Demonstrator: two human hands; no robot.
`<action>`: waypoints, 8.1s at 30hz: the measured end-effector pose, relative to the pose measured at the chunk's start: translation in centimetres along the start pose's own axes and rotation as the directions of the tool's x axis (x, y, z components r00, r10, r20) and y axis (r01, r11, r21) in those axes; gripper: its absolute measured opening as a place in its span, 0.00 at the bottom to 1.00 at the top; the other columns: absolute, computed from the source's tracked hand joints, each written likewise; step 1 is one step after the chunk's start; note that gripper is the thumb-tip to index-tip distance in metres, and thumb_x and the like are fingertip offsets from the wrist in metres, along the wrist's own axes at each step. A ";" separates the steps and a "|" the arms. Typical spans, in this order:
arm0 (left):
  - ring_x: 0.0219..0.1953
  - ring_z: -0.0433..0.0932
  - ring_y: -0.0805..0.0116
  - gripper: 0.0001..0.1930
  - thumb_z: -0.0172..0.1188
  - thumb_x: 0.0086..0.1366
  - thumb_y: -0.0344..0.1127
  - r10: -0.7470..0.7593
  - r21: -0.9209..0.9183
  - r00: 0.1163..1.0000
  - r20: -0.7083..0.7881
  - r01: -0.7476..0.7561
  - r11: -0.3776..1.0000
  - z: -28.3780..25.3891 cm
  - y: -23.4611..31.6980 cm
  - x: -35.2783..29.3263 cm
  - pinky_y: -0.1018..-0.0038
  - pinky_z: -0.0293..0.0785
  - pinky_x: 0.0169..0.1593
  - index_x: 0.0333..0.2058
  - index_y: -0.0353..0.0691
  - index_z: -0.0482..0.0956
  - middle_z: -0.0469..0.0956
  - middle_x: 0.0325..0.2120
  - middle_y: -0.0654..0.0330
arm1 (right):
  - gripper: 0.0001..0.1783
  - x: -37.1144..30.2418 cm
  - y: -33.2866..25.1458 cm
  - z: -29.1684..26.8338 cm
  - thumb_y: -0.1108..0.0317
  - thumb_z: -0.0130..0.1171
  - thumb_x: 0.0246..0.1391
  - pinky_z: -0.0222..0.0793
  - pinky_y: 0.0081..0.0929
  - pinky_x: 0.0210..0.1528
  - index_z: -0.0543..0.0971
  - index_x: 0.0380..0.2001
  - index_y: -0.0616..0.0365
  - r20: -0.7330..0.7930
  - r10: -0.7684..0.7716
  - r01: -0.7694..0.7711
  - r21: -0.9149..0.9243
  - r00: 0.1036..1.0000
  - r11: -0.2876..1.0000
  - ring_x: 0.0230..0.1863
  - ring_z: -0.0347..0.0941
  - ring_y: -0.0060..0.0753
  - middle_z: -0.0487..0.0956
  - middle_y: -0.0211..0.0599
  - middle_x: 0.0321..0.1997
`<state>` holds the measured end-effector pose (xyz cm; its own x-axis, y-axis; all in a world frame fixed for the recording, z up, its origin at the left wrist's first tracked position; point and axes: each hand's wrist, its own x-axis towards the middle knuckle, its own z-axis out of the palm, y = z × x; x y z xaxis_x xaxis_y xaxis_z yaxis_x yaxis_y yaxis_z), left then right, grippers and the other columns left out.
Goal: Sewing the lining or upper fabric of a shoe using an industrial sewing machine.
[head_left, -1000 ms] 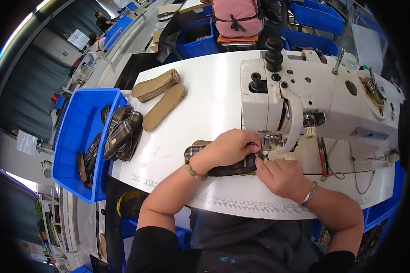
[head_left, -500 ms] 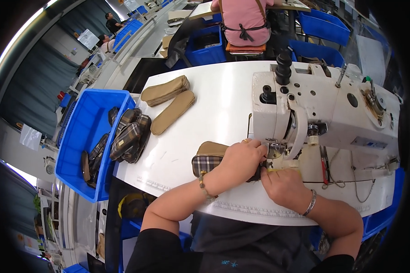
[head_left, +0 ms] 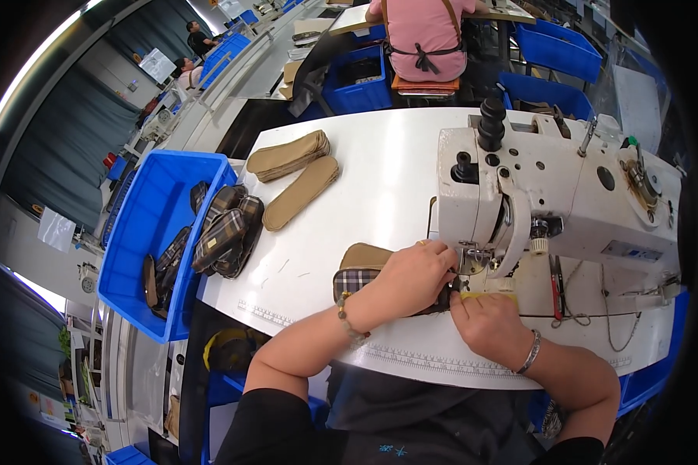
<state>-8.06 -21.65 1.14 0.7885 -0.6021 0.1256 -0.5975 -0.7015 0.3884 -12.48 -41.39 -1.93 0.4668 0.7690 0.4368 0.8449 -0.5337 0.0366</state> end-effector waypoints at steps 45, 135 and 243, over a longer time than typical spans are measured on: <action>0.29 0.80 0.57 0.04 0.66 0.55 0.32 -0.012 0.062 1.000 -0.007 0.012 0.998 -1.2 0.3 0.4 0.65 0.75 0.31 0.31 0.44 0.83 0.79 0.28 0.63 | 0.15 -0.3 -1.4 0.7 0.71 0.58 0.42 0.62 0.21 0.17 0.81 0.34 0.70 -0.095 -0.015 0.016 0.016 0.995 1.000 0.15 0.68 0.21 0.70 0.26 0.16; 0.42 0.77 0.51 0.16 0.72 0.51 0.37 -0.009 -0.047 0.995 -0.101 0.004 0.999 0.1 -3.3 0.9 0.63 0.74 0.45 0.40 0.46 0.85 0.81 0.39 0.57 | 0.18 -0.2 2.5 2.2 0.69 0.57 0.51 0.69 0.38 0.23 0.81 0.46 0.58 0.053 0.333 -0.336 0.213 0.942 0.918 0.20 0.74 0.41 0.74 0.36 0.18; 0.36 0.81 0.50 0.17 0.71 0.49 0.40 -0.267 -0.286 0.956 -0.125 0.223 0.932 1.5 -3.4 2.0 0.61 0.77 0.39 0.38 0.41 0.83 0.82 0.33 0.53 | 0.06 -0.1 2.2 1.1 0.62 0.59 0.46 0.69 0.34 0.20 0.77 0.27 0.51 -0.097 0.091 -0.056 0.318 0.991 0.946 0.20 0.74 0.33 0.72 0.31 0.22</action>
<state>-4.63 -21.04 -1.24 0.9312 -0.3406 0.1301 -0.3393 -0.6788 0.6513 -10.38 -42.30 -2.90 0.5140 0.6795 0.5235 0.8568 -0.4357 -0.2758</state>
